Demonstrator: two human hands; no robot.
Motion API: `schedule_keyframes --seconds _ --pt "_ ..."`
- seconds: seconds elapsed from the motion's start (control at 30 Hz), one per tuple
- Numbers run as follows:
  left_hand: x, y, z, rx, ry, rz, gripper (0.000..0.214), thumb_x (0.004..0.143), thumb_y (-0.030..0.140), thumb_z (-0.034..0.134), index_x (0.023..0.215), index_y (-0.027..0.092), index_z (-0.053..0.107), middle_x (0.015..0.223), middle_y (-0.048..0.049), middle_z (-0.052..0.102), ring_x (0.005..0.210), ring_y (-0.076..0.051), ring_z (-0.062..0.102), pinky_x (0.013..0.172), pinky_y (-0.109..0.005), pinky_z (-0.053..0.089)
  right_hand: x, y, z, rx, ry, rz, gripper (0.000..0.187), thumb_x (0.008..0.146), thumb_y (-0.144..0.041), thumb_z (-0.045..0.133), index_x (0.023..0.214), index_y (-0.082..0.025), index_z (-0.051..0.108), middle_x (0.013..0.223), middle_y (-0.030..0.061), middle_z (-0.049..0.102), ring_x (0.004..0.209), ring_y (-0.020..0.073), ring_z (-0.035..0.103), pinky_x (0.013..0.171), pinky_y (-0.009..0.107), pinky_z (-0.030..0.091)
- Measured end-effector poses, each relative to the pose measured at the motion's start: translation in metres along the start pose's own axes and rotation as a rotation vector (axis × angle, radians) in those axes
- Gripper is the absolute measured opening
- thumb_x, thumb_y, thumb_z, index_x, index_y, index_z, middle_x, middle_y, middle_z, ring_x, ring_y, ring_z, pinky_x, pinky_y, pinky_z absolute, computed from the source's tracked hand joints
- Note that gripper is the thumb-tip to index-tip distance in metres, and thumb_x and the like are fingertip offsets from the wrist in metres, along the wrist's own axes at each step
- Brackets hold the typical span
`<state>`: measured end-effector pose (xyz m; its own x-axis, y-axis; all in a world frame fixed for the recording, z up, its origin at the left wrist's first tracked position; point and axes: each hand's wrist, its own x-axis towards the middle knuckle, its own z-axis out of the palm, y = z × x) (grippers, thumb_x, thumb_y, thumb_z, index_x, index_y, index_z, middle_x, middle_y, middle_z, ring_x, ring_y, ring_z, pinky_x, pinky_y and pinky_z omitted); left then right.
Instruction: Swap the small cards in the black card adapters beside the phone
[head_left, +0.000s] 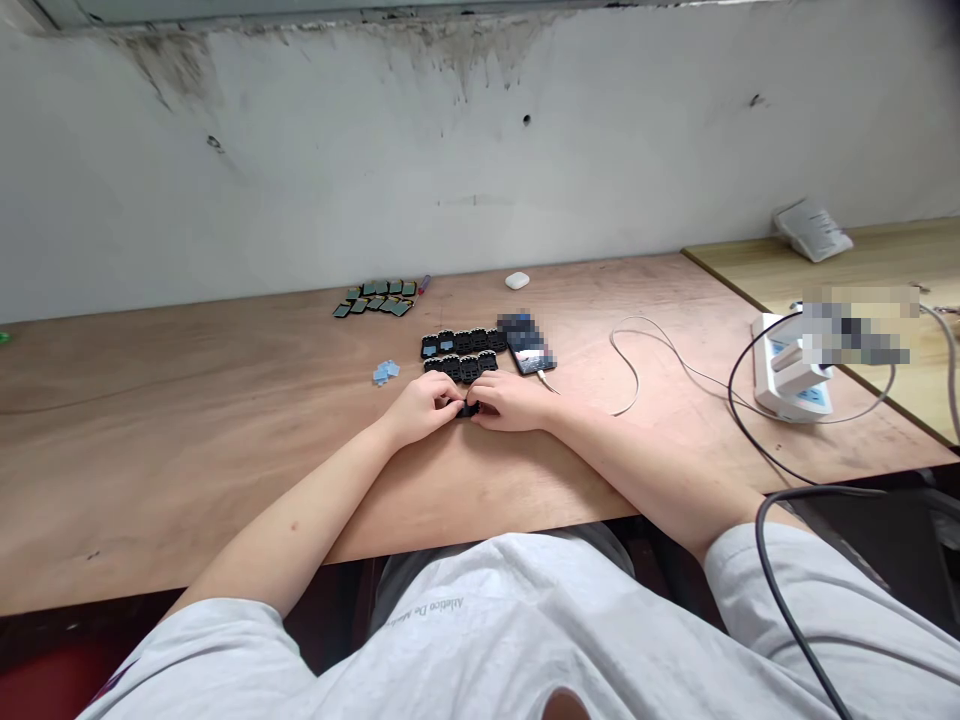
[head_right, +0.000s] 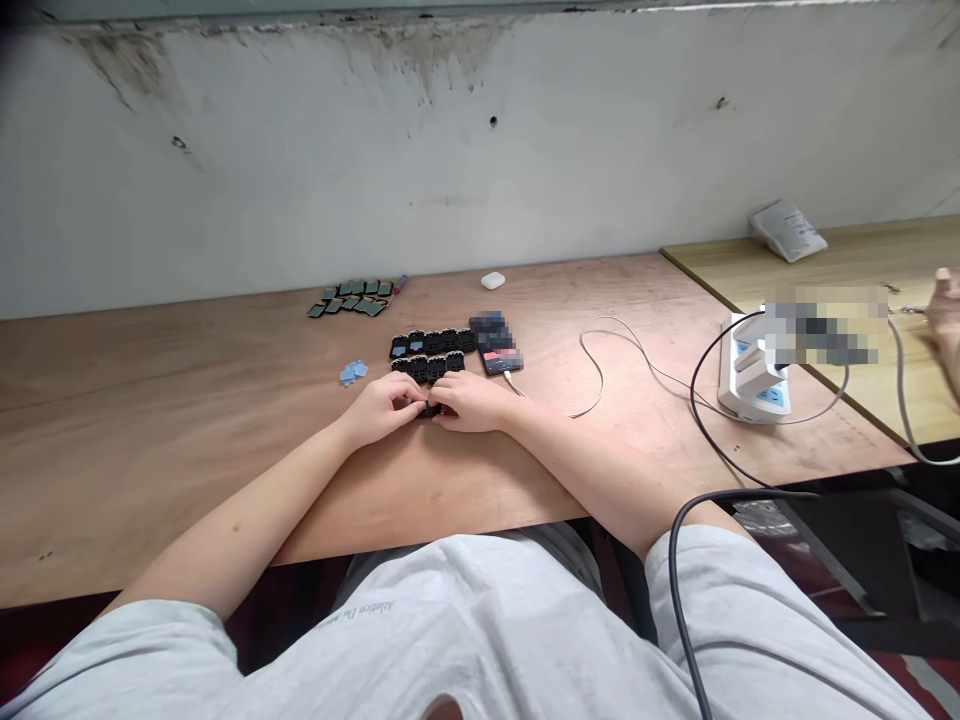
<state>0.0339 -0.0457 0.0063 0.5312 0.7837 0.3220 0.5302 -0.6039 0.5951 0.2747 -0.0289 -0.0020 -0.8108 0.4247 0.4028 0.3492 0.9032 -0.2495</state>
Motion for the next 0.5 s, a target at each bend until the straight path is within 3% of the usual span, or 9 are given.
schedule_keyframes --seconds 0.2,0.33,0.5 --pt "0.0006 0.0068 0.0002 0.004 -0.012 0.009 0.015 0.092 0.031 0.063 0.084 0.023 0.072 0.089 -0.0050 0.071 0.088 -0.021 0.065 0.078 -0.035 0.055 0.0003 0.0001 -0.0002 -0.012 -0.006 -0.002 0.015 0.089 -0.023 0.070 0.102 -0.016 0.069 0.099 0.0101 0.071 0.091 0.0240 0.064 0.083 0.036 0.051" --pt "0.0006 0.0046 -0.0008 0.073 -0.021 0.048 0.016 0.094 0.031 0.061 0.090 0.023 0.074 0.097 -0.0064 0.072 0.096 -0.022 0.065 0.088 -0.038 0.055 0.0003 0.0015 0.0006 -0.003 -0.008 0.003 0.014 0.090 -0.023 0.068 0.102 -0.016 0.069 0.101 0.0107 0.071 0.093 0.0242 0.064 0.085 0.036 0.051" --pt "-0.0010 0.0008 -0.0038 0.101 0.010 0.073 0.018 0.094 0.033 0.061 0.097 0.023 0.075 0.104 -0.0083 0.069 0.099 -0.023 0.065 0.088 -0.038 0.056 -0.0001 0.0017 0.0012 0.006 -0.012 0.005 0.013 0.090 -0.024 0.069 0.101 -0.017 0.069 0.102 0.0115 0.071 0.094 0.0249 0.064 0.084 0.037 0.051"
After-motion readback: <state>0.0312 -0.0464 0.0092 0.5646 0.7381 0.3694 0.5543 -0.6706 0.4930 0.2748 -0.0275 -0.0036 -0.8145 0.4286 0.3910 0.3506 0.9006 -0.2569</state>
